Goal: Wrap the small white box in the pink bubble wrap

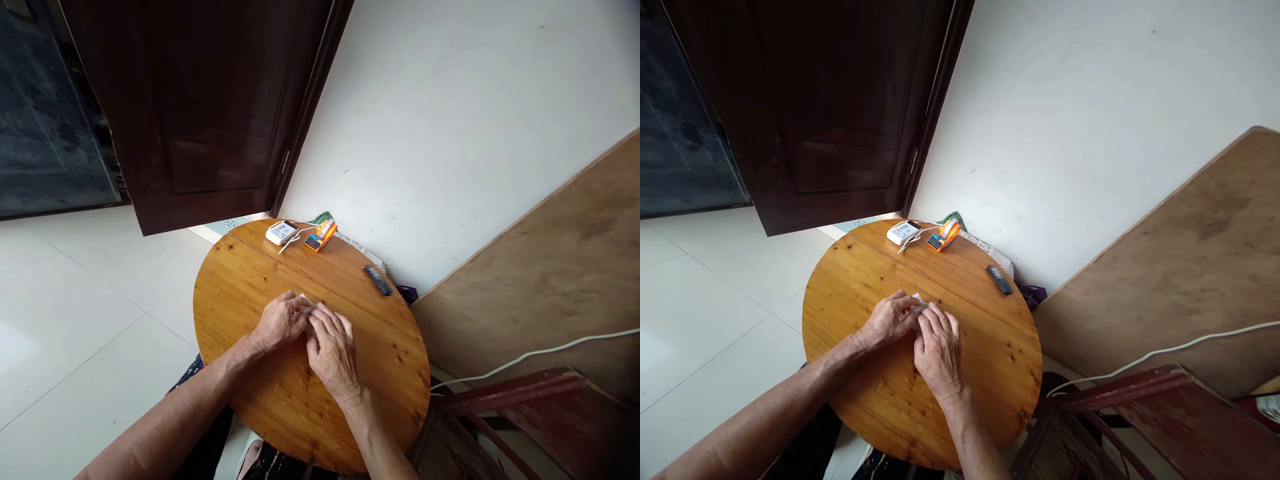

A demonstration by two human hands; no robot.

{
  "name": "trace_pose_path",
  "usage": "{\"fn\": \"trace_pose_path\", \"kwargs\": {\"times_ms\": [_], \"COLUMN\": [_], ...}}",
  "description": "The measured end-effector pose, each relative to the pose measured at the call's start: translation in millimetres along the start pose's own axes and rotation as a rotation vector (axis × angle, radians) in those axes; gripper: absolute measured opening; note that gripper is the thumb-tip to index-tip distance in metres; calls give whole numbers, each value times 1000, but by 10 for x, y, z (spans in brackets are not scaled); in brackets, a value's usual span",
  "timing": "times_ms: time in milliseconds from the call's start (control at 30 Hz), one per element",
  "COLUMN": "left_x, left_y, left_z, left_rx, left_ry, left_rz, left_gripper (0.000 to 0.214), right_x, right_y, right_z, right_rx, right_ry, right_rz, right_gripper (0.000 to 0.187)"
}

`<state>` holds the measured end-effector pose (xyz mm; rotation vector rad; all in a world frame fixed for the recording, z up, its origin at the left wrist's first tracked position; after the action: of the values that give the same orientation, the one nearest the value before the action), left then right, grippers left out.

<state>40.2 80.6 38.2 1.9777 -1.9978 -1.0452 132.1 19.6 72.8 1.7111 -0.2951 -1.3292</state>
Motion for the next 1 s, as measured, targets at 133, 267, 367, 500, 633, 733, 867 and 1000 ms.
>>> {"fn": "trace_pose_path", "kwargs": {"times_ms": [133, 267, 367, 500, 633, 733, 867, 1000], "left_x": [5, -11, -14, -12, -8, -20, -49, -55], "left_y": [2, -5, -26, -25, -17, -24, -53, -25], "left_z": [-96, -44, -9, -15, -13, 50, 124, 126], "left_rx": [-137, -95, -64, -95, -82, 8, 148, 244], "left_ry": [-51, 15, 31, 13, 3, 38, 93, 108], "left_rz": [49, 66, 74, 54, 31, 11, 9, -7], "left_gripper": [30, 28, 29, 29, 27, 28, 32, 35], "right_x": [51, 19, -26, -60, -67, -53, 21, -12], "right_y": [-17, 24, 97, 89, 53, 60, 123, 62], "right_z": [12, -155, -294, -225, -65, -213, -696, -785], "right_rx": [3, -154, -215, -10, 76, -122, -438, -481], "right_ry": [-17, -141, -191, -120, -41, -151, -434, -448], "right_rz": [-17, -57, -110, -31, 36, -2, -177, -139], "right_gripper": [38, 28, 24, 27, 30, 25, 16, 18]}}
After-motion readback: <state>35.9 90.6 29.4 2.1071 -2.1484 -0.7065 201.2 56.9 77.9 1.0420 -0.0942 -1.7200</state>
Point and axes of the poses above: each hand's wrist, its own x-axis away from the middle knuckle, its own y-axis out of the back of the hand, z = x × y, the point moved 9 cm from there along -x, towards the middle knuckle, and after that the axes turned 9 degrees about -z, right-handed, at the moved point
